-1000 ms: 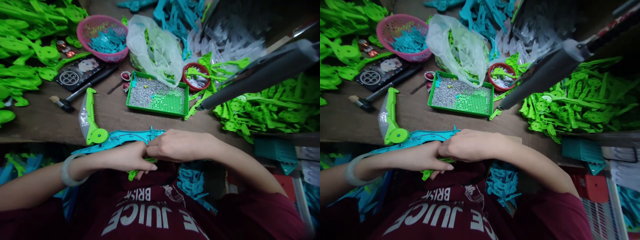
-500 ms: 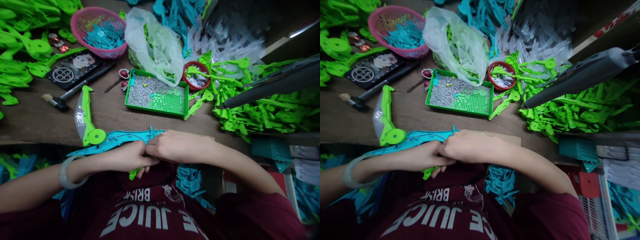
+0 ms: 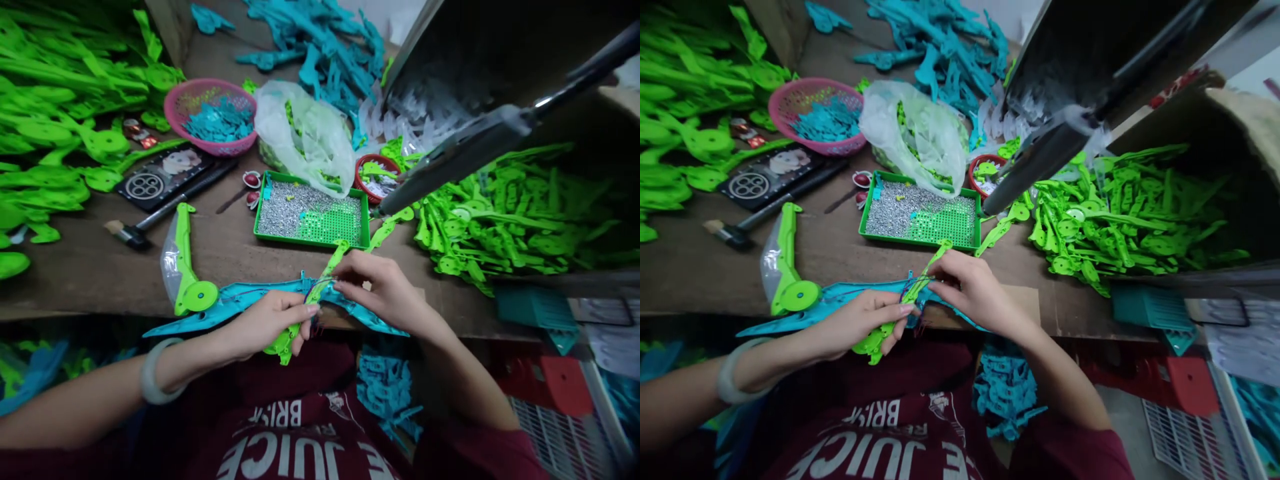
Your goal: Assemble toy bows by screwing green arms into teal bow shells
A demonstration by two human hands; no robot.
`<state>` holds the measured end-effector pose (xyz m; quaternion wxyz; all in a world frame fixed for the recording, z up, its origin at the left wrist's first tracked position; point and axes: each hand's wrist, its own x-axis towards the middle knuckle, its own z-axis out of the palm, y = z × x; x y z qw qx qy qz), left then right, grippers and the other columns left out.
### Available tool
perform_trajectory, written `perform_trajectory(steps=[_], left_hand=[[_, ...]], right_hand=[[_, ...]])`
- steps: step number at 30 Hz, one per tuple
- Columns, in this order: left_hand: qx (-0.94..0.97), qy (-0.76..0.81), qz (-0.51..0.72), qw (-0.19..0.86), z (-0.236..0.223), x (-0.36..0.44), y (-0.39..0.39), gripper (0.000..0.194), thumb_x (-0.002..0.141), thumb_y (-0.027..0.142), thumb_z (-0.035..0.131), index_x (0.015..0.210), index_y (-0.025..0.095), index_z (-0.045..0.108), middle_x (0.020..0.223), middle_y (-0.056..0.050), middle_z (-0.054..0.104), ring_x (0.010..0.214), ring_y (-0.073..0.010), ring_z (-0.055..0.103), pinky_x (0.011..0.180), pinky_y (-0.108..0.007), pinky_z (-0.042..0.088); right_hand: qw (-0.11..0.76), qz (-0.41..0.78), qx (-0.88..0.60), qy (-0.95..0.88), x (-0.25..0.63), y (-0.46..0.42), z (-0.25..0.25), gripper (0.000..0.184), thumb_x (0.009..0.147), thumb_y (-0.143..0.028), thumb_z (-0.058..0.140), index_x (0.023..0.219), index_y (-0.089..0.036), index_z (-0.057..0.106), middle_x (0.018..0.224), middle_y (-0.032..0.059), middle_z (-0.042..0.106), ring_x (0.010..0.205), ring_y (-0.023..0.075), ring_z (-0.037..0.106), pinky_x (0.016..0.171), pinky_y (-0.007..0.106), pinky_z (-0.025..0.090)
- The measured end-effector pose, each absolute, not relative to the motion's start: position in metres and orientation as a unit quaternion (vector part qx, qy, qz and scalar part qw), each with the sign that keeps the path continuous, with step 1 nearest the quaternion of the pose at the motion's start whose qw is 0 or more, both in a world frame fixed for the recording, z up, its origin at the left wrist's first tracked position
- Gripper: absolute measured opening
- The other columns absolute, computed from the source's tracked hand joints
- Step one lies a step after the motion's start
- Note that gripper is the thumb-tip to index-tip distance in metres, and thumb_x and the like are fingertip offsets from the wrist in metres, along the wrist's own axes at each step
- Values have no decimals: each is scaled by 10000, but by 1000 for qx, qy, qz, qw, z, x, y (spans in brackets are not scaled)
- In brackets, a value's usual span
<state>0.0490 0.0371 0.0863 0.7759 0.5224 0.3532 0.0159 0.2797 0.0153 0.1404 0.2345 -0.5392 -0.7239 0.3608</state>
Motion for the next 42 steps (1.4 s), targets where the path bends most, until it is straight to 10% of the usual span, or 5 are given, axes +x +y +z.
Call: perform_trajectory(steps=[7, 11, 20, 27, 42], left_hand=[[856, 480, 163, 103, 101, 22, 59, 452, 1030, 279, 341, 1389, 177, 597, 839, -100, 656, 743, -206, 633, 662, -318, 426], [881, 466, 77, -18, 110, 19, 64, 525, 974, 97, 303, 1443, 136, 537, 876, -124, 656, 798, -252, 652, 625, -334, 412], [742, 421, 261, 451, 114, 28, 74, 299, 997, 403, 481, 1104, 173, 638, 749, 0, 684, 683, -163, 675, 706, -257, 501], [784, 362, 258, 434, 121, 36, 58, 280, 992, 354, 498, 1114, 192, 690, 953, -39, 765, 846, -188, 701, 785, -281, 512], [749, 376, 245, 488, 125, 41, 50, 509, 970, 423, 528, 1427, 202, 555, 1071, -61, 763, 940, -219, 706, 888, -354, 554]], right_hand=[[296, 496, -496, -649, 277, 32, 138, 142, 920, -275, 644, 904, -137, 671, 828, 15, 643, 731, 102, 570, 666, 241, 459], [370, 465, -512, -621, 252, 31, 137, 128, 942, -266, 596, 899, -147, 617, 737, -28, 557, 640, 84, 492, 602, 228, 405], [267, 82, -478, -833, 200, -19, 99, 207, 993, -129, 422, 912, -159, 610, 821, 70, 588, 727, 174, 530, 628, 305, 442], [384, -101, -441, -805, 237, -12, 124, 449, 910, -146, 610, 1343, -186, 495, 1208, 173, 617, 1089, 267, 619, 863, 420, 561], [330, 181, -409, -831, 270, 21, 184, 135, 987, -208, 576, 1017, -161, 699, 804, 15, 610, 718, 100, 553, 644, 220, 432]])
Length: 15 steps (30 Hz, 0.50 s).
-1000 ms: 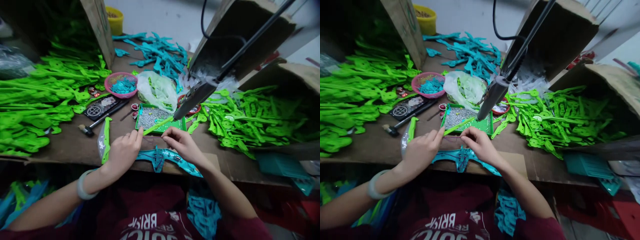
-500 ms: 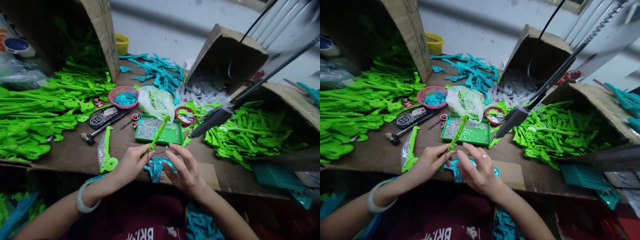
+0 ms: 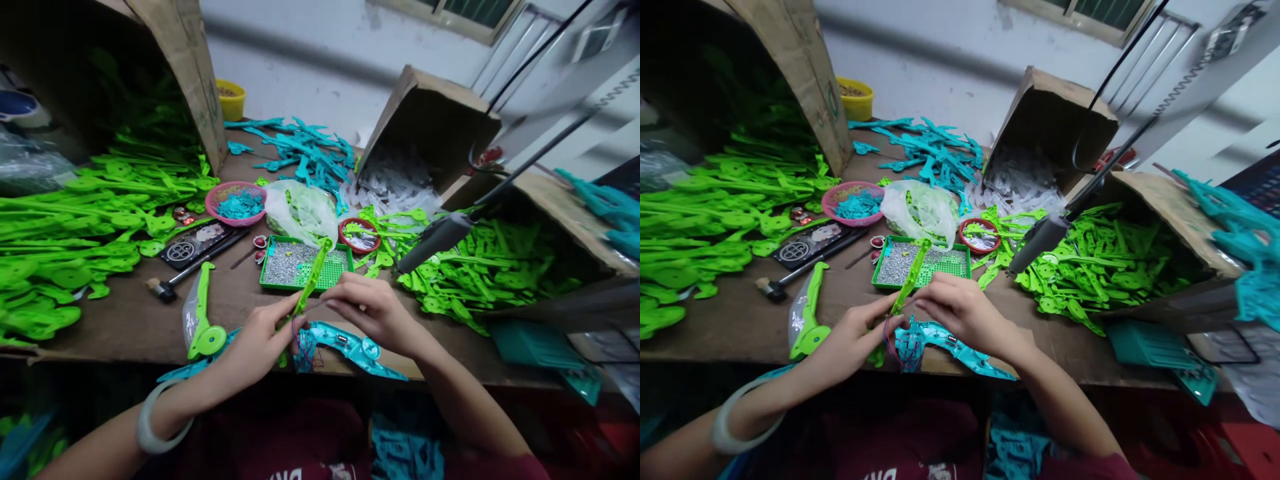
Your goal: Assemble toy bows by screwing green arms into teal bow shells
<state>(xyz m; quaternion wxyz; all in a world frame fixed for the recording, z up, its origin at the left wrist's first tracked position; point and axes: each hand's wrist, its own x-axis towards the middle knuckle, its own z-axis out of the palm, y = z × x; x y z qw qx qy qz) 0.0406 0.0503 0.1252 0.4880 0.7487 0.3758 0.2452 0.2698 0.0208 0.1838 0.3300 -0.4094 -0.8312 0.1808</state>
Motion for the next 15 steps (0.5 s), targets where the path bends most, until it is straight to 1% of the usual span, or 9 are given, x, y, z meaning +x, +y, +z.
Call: perform_trajectory(steps=[2, 3, 6, 8, 10, 13, 15], left_hand=[[736, 361, 227, 526, 129, 41, 48, 530, 982, 435, 512, 1454, 193, 521, 863, -18, 752, 729, -169, 680, 753, -302, 557], [733, 356, 226, 534, 130, 42, 47, 532, 988, 434, 505, 1461, 192, 510, 794, 1, 730, 678, -155, 659, 723, -289, 548], [739, 352, 240, 523, 129, 44, 45, 513, 1002, 423, 487, 1463, 201, 503, 722, 24, 690, 700, -152, 649, 744, -284, 531], [747, 357, 248, 504, 126, 45, 43, 509, 1007, 419, 474, 1466, 198, 495, 708, 28, 674, 692, -150, 637, 732, -280, 520], [755, 368, 253, 480, 122, 46, 41, 502, 1008, 417, 470, 1454, 190, 505, 715, 25, 662, 670, -145, 616, 702, -272, 504], [770, 382, 259, 441, 119, 48, 39, 488, 1005, 405, 464, 1442, 192, 518, 863, -16, 699, 748, -158, 622, 738, -287, 499], [778, 385, 252, 429, 119, 49, 38, 506, 1008, 394, 439, 1471, 196, 484, 931, -35, 705, 779, -171, 623, 752, -303, 497]], right_hand=[[352, 168, -454, -801, 269, 25, 182, 125, 972, -201, 595, 937, -161, 709, 755, 2, 614, 684, 98, 551, 633, 225, 423], [366, 168, -472, -784, 268, 26, 180, 119, 957, -196, 612, 895, -163, 708, 736, -5, 624, 665, 95, 553, 627, 225, 422], [404, 161, -507, -744, 261, 30, 176, 104, 912, -165, 636, 832, -170, 702, 720, -12, 659, 646, 94, 574, 626, 226, 431], [413, 148, -523, -731, 255, 31, 174, 112, 896, -141, 622, 816, -169, 695, 716, -13, 661, 647, 96, 581, 627, 226, 432], [415, 134, -536, -723, 250, 31, 171, 123, 886, -130, 614, 785, -167, 674, 680, -24, 628, 622, 93, 561, 608, 220, 418], [402, 83, -542, -733, 246, 31, 166, 135, 905, -139, 592, 786, -157, 654, 678, -19, 577, 612, 95, 519, 597, 225, 390], [376, 30, -542, -751, 245, 30, 161, 170, 947, -157, 544, 818, -149, 654, 704, -1, 558, 623, 107, 497, 606, 243, 374]])
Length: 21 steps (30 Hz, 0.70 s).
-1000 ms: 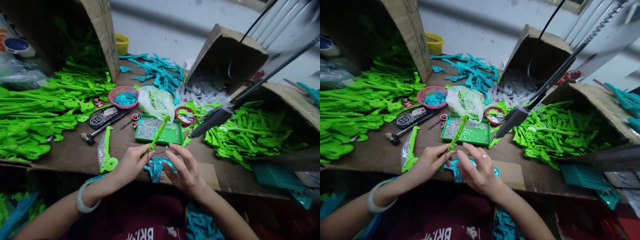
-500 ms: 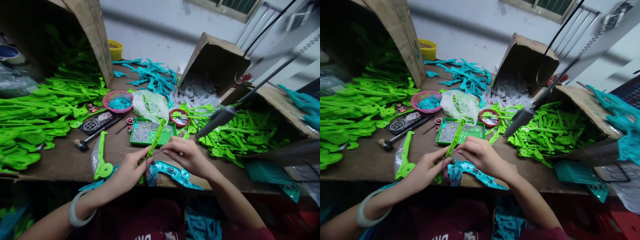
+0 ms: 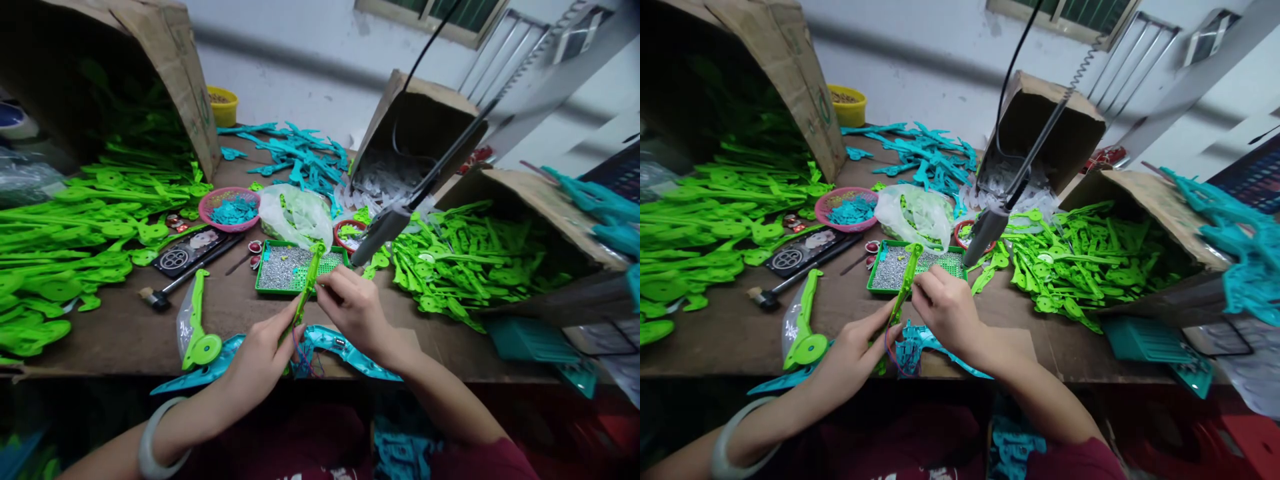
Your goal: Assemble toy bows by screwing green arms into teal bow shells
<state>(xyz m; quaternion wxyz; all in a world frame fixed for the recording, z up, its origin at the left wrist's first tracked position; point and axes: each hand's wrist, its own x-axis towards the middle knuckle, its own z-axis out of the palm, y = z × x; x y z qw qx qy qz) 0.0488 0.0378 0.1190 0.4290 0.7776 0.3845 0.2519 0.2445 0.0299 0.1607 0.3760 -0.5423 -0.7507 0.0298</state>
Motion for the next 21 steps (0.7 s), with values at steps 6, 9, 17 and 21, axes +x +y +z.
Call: perform_trajectory(steps=[6, 9, 17, 21], left_hand=[[743, 313, 210, 553, 127, 48, 39, 532, 1026, 384, 332, 1509, 182, 428, 772, -2, 667, 773, -183, 634, 825, -327, 500], [677, 300, 211, 638, 128, 48, 40, 578, 1056, 466, 194, 1464, 182, 490, 727, -3, 651, 727, -172, 641, 794, -316, 517], [624, 287, 196, 700, 131, 55, 46, 415, 987, 403, 462, 1311, 153, 533, 876, -35, 684, 785, -178, 687, 801, -318, 528], [665, 301, 170, 662, 133, 58, 52, 280, 946, 278, 431, 1145, 159, 587, 786, -9, 658, 794, -176, 642, 823, -313, 493]], right_hand=[[324, -26, -573, -752, 244, 24, 152, 224, 970, -184, 514, 773, -157, 617, 704, 1, 518, 601, 109, 460, 583, 253, 329], [331, -2, -593, -734, 245, 20, 153, 186, 938, -177, 557, 756, -165, 596, 707, -10, 528, 605, 96, 479, 581, 235, 335], [358, 19, -584, -728, 245, 16, 155, 143, 919, -122, 567, 792, -171, 610, 728, -14, 512, 620, 91, 478, 574, 220, 352], [358, -1, -557, -749, 247, 16, 154, 127, 937, -107, 551, 861, -158, 640, 752, -3, 520, 612, 92, 460, 572, 227, 360]])
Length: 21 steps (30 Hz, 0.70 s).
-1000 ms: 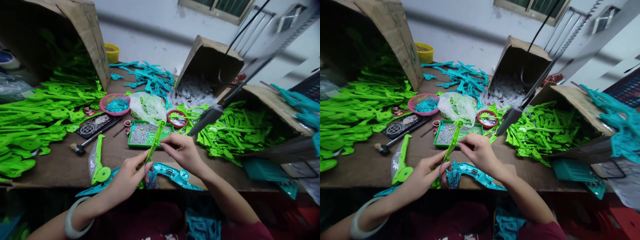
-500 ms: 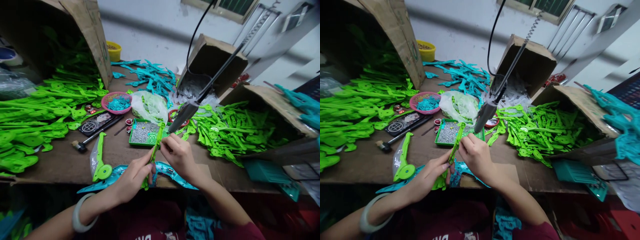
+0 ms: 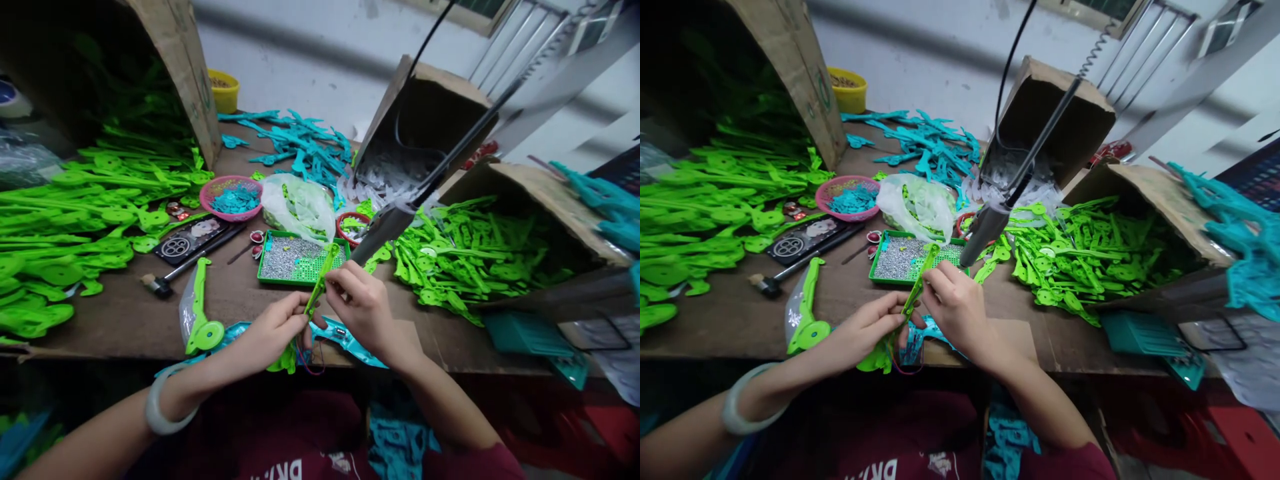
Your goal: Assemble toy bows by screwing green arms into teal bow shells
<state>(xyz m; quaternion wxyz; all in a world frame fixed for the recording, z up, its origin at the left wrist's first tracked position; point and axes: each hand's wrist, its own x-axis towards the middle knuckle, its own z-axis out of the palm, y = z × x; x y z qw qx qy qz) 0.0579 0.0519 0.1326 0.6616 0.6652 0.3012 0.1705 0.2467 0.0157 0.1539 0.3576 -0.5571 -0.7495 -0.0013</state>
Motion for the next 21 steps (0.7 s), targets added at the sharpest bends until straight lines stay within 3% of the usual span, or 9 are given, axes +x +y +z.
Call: perform_trajectory(steps=[3, 5, 8, 11, 13, 15, 18, 21], left_hand=[[713, 315, 144, 609, 135, 58, 54, 290, 933, 234, 373, 1075, 173, 619, 729, 7, 647, 749, -168, 623, 802, -296, 478], [730, 303, 124, 600, 137, 58, 56, 368, 932, 230, 354, 1200, 178, 600, 699, 21, 650, 705, -160, 627, 779, -285, 488], [725, 274, 65, 629, 140, 57, 60, 581, 906, 206, 379, 1486, 183, 384, 620, 55, 633, 613, -149, 638, 688, -257, 503], [715, 263, 15, 647, 142, 59, 66, 609, 947, 278, 389, 1538, 174, 283, 677, 33, 677, 585, -152, 663, 620, -248, 515], [719, 256, 13, 646, 142, 63, 71, 491, 972, 329, 371, 1428, 159, 435, 759, -7, 716, 616, -160, 687, 627, -258, 533], [743, 251, 22, 620, 142, 68, 74, 332, 946, 276, 390, 1176, 156, 596, 829, -35, 741, 692, -164, 709, 664, -258, 540], [781, 263, 11, 566, 140, 75, 77, 218, 915, 216, 390, 879, 170, 601, 694, -11, 710, 614, -144, 674, 612, -232, 510], [794, 260, 0, 550, 136, 80, 77, 339, 983, 301, 325, 763, 188, 557, 491, 29, 590, 445, -125, 582, 538, -223, 473]], right_hand=[[358, 5, -525, -772, 251, 16, 151, 140, 947, -89, 526, 918, -148, 649, 797, 23, 564, 680, 110, 513, 625, 235, 410], [356, 9, -507, -785, 255, 16, 149, 151, 950, -84, 514, 922, -148, 648, 796, 28, 570, 701, 119, 523, 632, 241, 415], [341, 9, -482, -807, 265, 16, 144, 151, 956, -100, 508, 940, -156, 647, 788, 25, 574, 692, 121, 518, 612, 241, 404], [315, 14, -456, -832, 274, 15, 139, 162, 962, -105, 493, 937, -161, 642, 810, 37, 602, 710, 127, 534, 622, 248, 415], [311, 41, -445, -839, 278, 14, 138, 157, 967, -108, 495, 933, -160, 640, 827, 46, 615, 720, 129, 546, 623, 249, 421], [325, 98, -441, -831, 280, 13, 138, 134, 974, -126, 514, 934, -162, 637, 839, 47, 619, 729, 125, 559, 625, 243, 433], [352, 165, -461, -798, 281, 11, 138, 91, 970, -147, 557, 930, -172, 635, 840, 33, 611, 734, 115, 563, 636, 233, 445], [343, 161, -471, -797, 283, 11, 133, 81, 969, -146, 566, 971, -169, 644, 882, 43, 603, 763, 114, 565, 664, 233, 457]])
